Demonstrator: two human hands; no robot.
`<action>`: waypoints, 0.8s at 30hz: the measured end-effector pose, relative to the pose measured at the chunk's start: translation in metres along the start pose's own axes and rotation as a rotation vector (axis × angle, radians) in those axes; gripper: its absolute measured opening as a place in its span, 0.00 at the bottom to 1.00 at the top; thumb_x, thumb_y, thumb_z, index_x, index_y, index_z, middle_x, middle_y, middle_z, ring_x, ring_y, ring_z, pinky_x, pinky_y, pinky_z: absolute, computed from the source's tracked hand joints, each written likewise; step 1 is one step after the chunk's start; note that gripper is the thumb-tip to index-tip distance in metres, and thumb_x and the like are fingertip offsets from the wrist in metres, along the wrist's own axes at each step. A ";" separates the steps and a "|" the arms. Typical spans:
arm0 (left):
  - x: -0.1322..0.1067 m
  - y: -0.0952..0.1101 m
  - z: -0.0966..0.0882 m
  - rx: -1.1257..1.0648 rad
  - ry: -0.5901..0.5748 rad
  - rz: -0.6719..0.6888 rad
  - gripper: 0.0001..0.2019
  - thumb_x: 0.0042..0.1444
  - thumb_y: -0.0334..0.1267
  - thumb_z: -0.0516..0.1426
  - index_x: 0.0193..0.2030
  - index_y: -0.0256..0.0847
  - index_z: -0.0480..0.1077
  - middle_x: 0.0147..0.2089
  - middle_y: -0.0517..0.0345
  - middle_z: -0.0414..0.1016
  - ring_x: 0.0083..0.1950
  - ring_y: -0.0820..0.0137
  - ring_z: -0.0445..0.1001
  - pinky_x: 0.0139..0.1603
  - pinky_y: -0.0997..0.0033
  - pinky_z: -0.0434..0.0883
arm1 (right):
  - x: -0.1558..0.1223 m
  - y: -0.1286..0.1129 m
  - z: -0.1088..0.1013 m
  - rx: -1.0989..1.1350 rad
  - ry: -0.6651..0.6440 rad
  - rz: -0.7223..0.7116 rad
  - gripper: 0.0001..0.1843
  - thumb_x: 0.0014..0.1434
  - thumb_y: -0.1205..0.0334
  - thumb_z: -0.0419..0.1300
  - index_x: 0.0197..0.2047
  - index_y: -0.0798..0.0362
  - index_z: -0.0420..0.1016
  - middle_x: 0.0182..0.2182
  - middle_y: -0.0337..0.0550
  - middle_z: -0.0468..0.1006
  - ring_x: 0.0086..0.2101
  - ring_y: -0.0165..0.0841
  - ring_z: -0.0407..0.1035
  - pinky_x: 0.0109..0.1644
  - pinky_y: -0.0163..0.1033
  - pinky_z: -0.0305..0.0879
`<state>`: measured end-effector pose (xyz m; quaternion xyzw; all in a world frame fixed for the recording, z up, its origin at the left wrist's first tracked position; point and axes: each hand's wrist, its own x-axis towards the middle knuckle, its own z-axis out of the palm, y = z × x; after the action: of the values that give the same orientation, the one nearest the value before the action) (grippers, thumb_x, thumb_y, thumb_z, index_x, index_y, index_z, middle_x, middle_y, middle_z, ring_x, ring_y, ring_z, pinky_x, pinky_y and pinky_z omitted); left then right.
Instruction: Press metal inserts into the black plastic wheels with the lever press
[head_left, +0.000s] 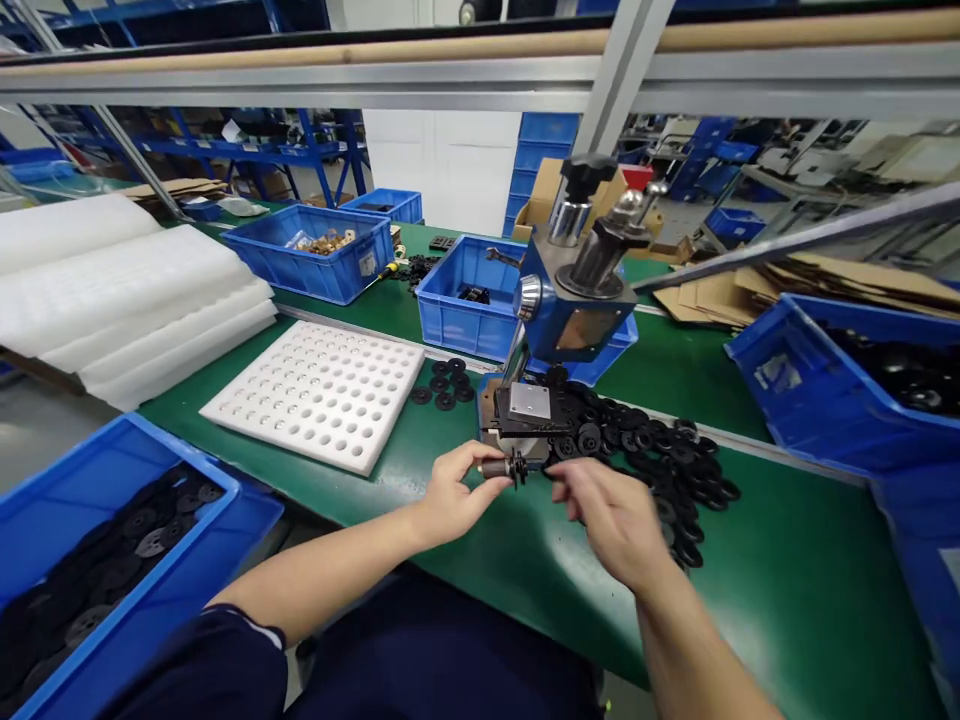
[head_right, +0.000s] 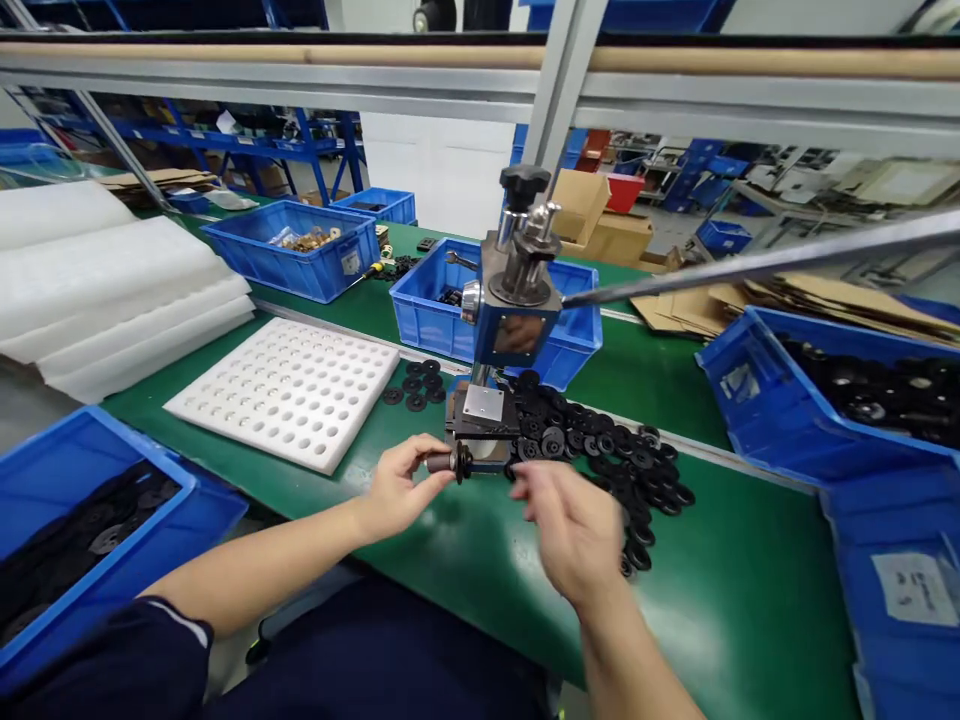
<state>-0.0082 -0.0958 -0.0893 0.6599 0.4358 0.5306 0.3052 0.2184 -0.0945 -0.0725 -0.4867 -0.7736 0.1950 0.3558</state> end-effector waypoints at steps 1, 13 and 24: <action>-0.008 -0.007 0.003 -0.001 -0.013 -0.024 0.10 0.57 0.41 0.61 0.42 0.38 0.72 0.38 0.51 0.78 0.39 0.67 0.76 0.44 0.66 0.73 | 0.005 0.003 0.014 0.088 -0.119 0.018 0.31 0.69 0.42 0.41 0.35 0.54 0.76 0.25 0.44 0.75 0.24 0.30 0.68 0.31 0.35 0.65; -0.025 -0.069 0.017 0.183 -0.261 -0.208 0.08 0.59 0.40 0.59 0.40 0.36 0.72 0.38 0.52 0.78 0.39 0.67 0.75 0.43 0.67 0.71 | 0.002 0.028 0.065 0.413 -0.319 0.109 0.21 0.69 0.56 0.43 0.28 0.54 0.67 0.23 0.38 0.70 0.23 0.26 0.63 0.32 0.33 0.59; -0.019 -0.061 0.017 0.199 -0.239 -0.122 0.08 0.59 0.40 0.58 0.40 0.39 0.76 0.40 0.49 0.81 0.41 0.64 0.77 0.48 0.61 0.73 | 0.002 0.023 0.069 0.294 -0.277 0.028 0.18 0.67 0.59 0.45 0.25 0.52 0.61 0.20 0.36 0.64 0.23 0.27 0.60 0.31 0.34 0.54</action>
<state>-0.0081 -0.0851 -0.1546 0.7178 0.4859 0.3828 0.3195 0.1813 -0.0791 -0.1331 -0.4087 -0.7715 0.3758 0.3107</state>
